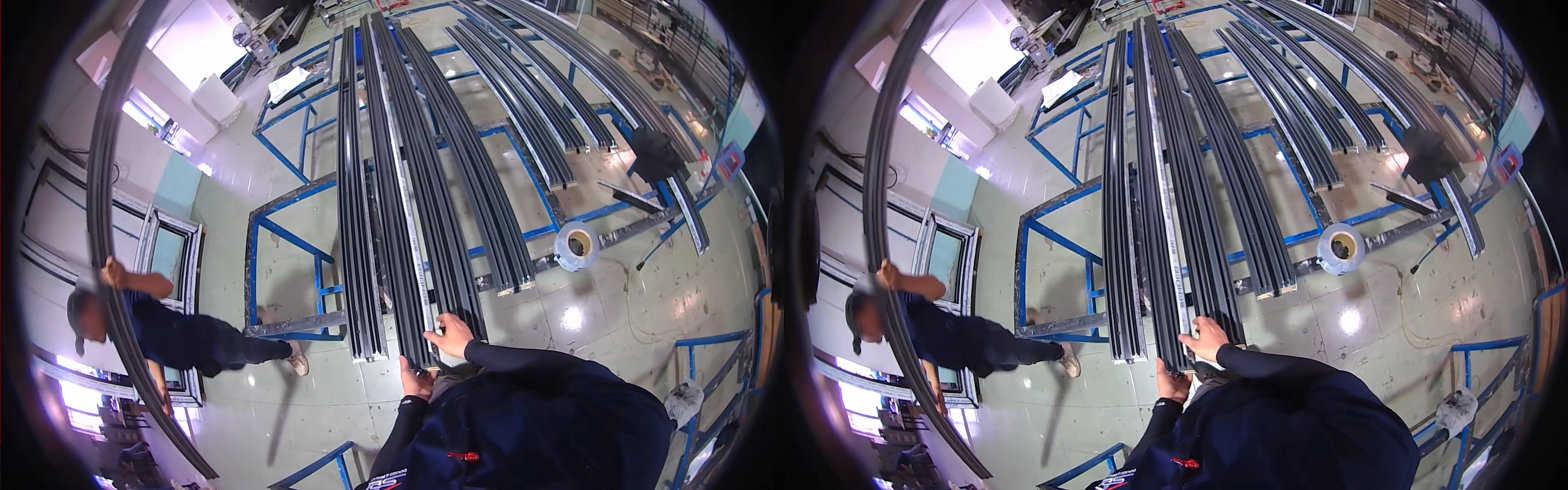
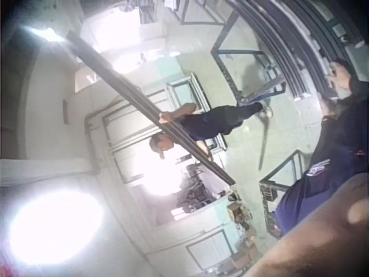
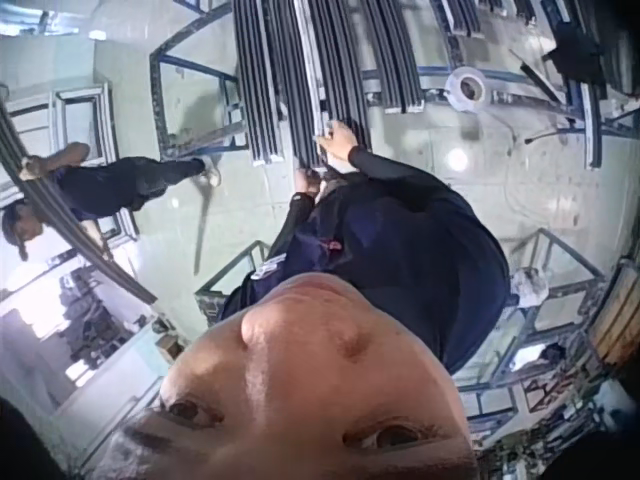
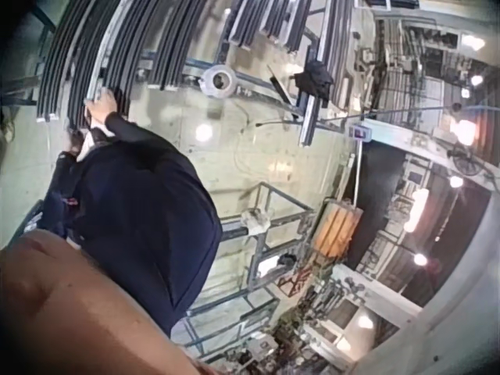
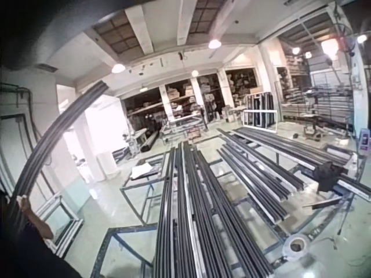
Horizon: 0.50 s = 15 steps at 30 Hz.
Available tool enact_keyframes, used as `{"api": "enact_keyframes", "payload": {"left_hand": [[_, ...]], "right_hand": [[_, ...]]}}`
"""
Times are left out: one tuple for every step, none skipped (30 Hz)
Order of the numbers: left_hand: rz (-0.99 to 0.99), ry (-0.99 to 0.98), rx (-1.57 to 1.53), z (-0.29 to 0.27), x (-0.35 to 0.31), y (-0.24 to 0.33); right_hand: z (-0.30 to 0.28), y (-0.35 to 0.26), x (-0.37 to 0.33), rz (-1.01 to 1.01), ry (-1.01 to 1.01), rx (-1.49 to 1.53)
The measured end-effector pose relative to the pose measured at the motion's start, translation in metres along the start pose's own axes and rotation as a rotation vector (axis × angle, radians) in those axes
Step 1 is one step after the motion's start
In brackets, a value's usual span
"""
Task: The person carries long aluminum profiles through a workshop and places them on a blue metal rack. They then apply small black rubber gaskets to the ends of the profiles and use a red-handled tool to press them into place. A coworker assists by applying tape to the profiles.
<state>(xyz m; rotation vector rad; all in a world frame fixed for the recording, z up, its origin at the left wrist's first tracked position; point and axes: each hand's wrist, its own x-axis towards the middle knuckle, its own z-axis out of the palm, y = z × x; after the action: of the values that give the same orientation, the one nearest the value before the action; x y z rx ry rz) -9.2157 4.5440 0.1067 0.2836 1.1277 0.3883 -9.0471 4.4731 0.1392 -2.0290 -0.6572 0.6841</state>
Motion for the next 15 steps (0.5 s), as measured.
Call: {"api": "enact_keyframes", "payload": {"left_hand": [[-0.049, 0.0, -0.026, -0.007, 0.002, 0.008], [-0.095, -0.004, -0.051, -0.014, 0.006, 0.017], [-0.135, 0.029, -0.06, -0.018, 0.011, 0.025], [-0.183, 0.076, -0.055, -0.023, 0.016, 0.032], [-0.216, 0.078, -0.041, -0.03, 0.018, 0.035], [-0.249, 0.081, -0.026, -0.036, 0.021, 0.038], [-0.257, 0.083, -0.035, -0.038, 0.023, 0.039], [-0.264, 0.086, -0.044, -0.04, 0.025, 0.04], [-0.27, 0.09, -0.054, -0.043, 0.026, 0.042], [-0.259, 0.088, -0.057, -0.041, 0.027, 0.041], [-0.248, 0.087, -0.062, -0.039, 0.027, 0.04], [-0.236, 0.087, -0.067, -0.038, 0.027, 0.04], [-0.24, 0.083, -0.06, -0.036, 0.026, 0.041], [-0.245, 0.079, -0.052, -0.036, 0.025, 0.042], [-0.249, 0.074, -0.045, -0.035, 0.024, 0.044]], "right_hand": [[0.001, -0.001, -0.004, 0.017, -0.104, 0.012], [0.0, -0.006, -0.006, 0.029, -0.204, 0.024], [0.003, -0.005, -0.006, -0.009, -0.272, 0.008], [0.004, -0.011, -0.007, -0.02, -0.351, 0.04], [0.003, -0.016, -0.008, -0.012, -0.418, -0.003], [0.0, -0.02, -0.009, -0.004, -0.484, -0.045], [-0.008, -0.029, -0.012, 0.048, -0.538, -0.049], [-0.007, -0.029, -0.01, 0.034, -0.525, -0.066], [-0.006, -0.027, -0.009, 0.02, -0.513, -0.083], [-0.007, -0.026, -0.007, 0.007, -0.499, -0.105], [-0.01, -0.027, -0.006, 0.027, -0.508, -0.113], [-0.009, -0.025, -0.006, 0.022, -0.505, -0.102], [-0.007, -0.023, -0.005, 0.02, -0.5, -0.092], [-0.006, -0.02, -0.005, 0.017, -0.496, -0.081], [-0.006, -0.018, -0.004, 0.026, -0.489, -0.09]]}}
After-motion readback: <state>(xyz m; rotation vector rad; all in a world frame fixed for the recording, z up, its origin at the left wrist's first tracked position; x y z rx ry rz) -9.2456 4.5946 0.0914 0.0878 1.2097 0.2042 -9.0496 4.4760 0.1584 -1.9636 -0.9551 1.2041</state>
